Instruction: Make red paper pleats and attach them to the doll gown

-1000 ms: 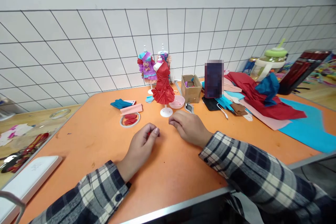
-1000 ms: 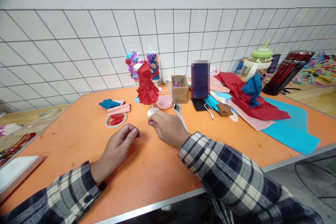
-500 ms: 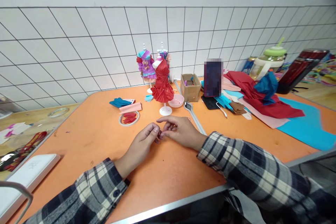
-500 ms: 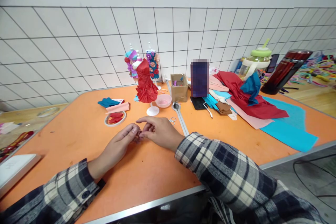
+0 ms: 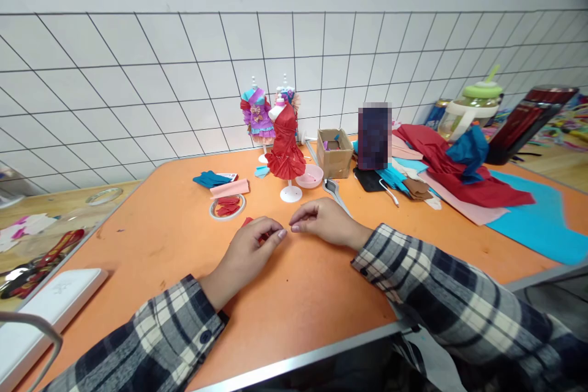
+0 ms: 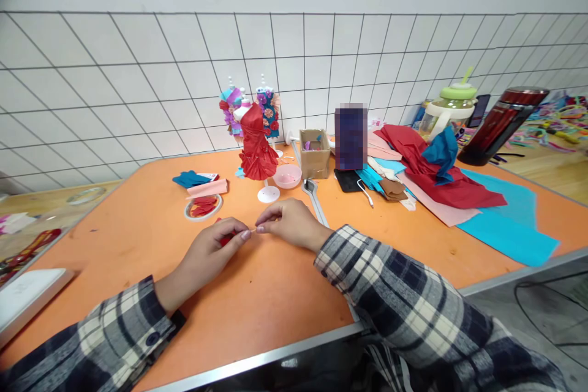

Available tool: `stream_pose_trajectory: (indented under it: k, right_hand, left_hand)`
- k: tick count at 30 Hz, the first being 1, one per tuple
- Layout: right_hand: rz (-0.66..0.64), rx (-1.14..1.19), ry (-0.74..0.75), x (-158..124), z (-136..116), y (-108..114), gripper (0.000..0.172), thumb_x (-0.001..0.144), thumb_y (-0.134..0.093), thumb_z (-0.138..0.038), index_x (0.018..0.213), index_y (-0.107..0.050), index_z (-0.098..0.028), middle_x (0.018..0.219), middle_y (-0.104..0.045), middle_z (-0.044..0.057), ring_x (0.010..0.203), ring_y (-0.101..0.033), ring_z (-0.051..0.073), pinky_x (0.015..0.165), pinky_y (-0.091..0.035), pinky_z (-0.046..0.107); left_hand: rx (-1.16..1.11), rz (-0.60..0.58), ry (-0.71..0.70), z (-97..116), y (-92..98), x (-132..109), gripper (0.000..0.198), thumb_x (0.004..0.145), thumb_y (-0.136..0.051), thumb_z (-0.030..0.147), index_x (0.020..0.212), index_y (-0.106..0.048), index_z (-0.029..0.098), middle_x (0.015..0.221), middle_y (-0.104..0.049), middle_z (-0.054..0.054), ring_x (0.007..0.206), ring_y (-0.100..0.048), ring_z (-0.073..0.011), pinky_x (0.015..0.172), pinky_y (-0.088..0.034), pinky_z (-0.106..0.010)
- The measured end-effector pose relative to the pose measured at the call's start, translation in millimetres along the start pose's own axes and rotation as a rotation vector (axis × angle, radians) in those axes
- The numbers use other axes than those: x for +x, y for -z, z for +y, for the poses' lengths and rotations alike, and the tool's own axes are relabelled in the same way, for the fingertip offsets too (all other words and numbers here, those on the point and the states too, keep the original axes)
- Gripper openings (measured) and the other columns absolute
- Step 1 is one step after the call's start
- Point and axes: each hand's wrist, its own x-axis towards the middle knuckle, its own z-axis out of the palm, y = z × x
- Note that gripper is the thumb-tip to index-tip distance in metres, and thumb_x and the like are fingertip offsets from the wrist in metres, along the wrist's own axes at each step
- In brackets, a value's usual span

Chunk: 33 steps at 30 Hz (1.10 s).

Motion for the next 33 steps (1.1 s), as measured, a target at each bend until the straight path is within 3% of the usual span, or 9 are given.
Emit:
stream_pose_trajectory:
  k: [4,9,13,17,21,26,33]
  right_hand:
    - [-0.034,-0.042,0.014,3,1,25,0.013,0.073,-0.068,-0.03,0.076,-0.076,-0.02,0.074,-0.075,0.001,0.071,-0.066,0.017,0.067,-0.049,0.027]
    - [0.179,-0.495,-0.043,5,21,77,0.009,0.073,-0.069,-0.028,0.072,-0.077,-0.023,0.073,-0.074,0.0,0.068,-0.064,0.017,0.062,-0.043,0.026]
    - [0.118,-0.674,-0.115,3,36,100,0.01,0.074,-0.068,-0.026,0.074,-0.078,-0.025,0.074,-0.075,-0.001,0.069,-0.064,0.017,0.061,-0.042,0.026]
    - [0.001,-0.722,-0.131,2,39,101,0.014,0.076,-0.066,-0.024,0.083,-0.077,-0.025,0.081,-0.075,-0.001,0.074,-0.065,0.016,0.063,-0.042,0.024]
    - [0.019,-0.73,-0.147,1,38,99,0.021,0.076,-0.065,-0.025,0.095,-0.074,-0.026,0.081,-0.074,-0.001,0.073,-0.064,0.015,0.061,-0.041,0.022]
    - [-0.05,-0.841,-0.118,1,35,98,0.017,0.078,-0.062,-0.021,0.086,-0.076,-0.028,0.089,-0.074,-0.001,0.08,-0.064,0.017,0.067,-0.041,0.024]
    - [-0.063,-0.945,-0.038,0,32,97,0.019,0.08,-0.06,-0.022,0.087,-0.077,-0.03,0.096,-0.074,-0.002,0.085,-0.064,0.018,0.069,-0.04,0.025]
  left_hand:
    - [-0.054,-0.009,0.036,1,-1.3,-2,0.013,0.079,-0.066,0.026,0.087,-0.077,0.023,0.083,-0.072,-0.004,0.077,-0.06,-0.02,0.072,-0.042,-0.025]
    - [-0.087,-0.084,0.047,4,-2.0,-6,0.03,0.078,-0.07,0.027,0.107,-0.074,0.024,0.083,-0.071,-0.004,0.075,-0.061,-0.019,0.071,-0.044,-0.025]
    - [-0.042,-0.138,0.007,2,-1.3,-9,0.028,0.08,-0.067,0.031,0.107,-0.074,0.024,0.092,-0.073,-0.006,0.084,-0.063,-0.0205,0.077,-0.046,-0.026]
    - [0.054,-0.196,-0.025,1,-0.4,-8,0.029,0.086,-0.059,0.036,0.11,-0.07,0.023,0.104,-0.072,-0.007,0.094,-0.064,-0.0218,0.085,-0.048,-0.032]
    - [0.143,-0.233,-0.061,3,-0.1,-7,0.029,0.09,-0.052,0.037,0.109,-0.068,0.021,0.104,-0.071,-0.007,0.095,-0.064,-0.0203,0.087,-0.049,-0.034]
    - [0.156,-0.246,-0.074,2,-0.2,-7,0.029,0.091,-0.051,0.038,0.109,-0.067,0.021,0.105,-0.071,-0.006,0.096,-0.065,-0.0199,0.086,-0.05,-0.035]
    - [0.147,-0.252,-0.077,1,-0.6,-8,0.028,0.091,-0.051,0.037,0.107,-0.068,0.021,0.106,-0.072,-0.007,0.097,-0.065,-0.0201,0.087,-0.05,-0.036]
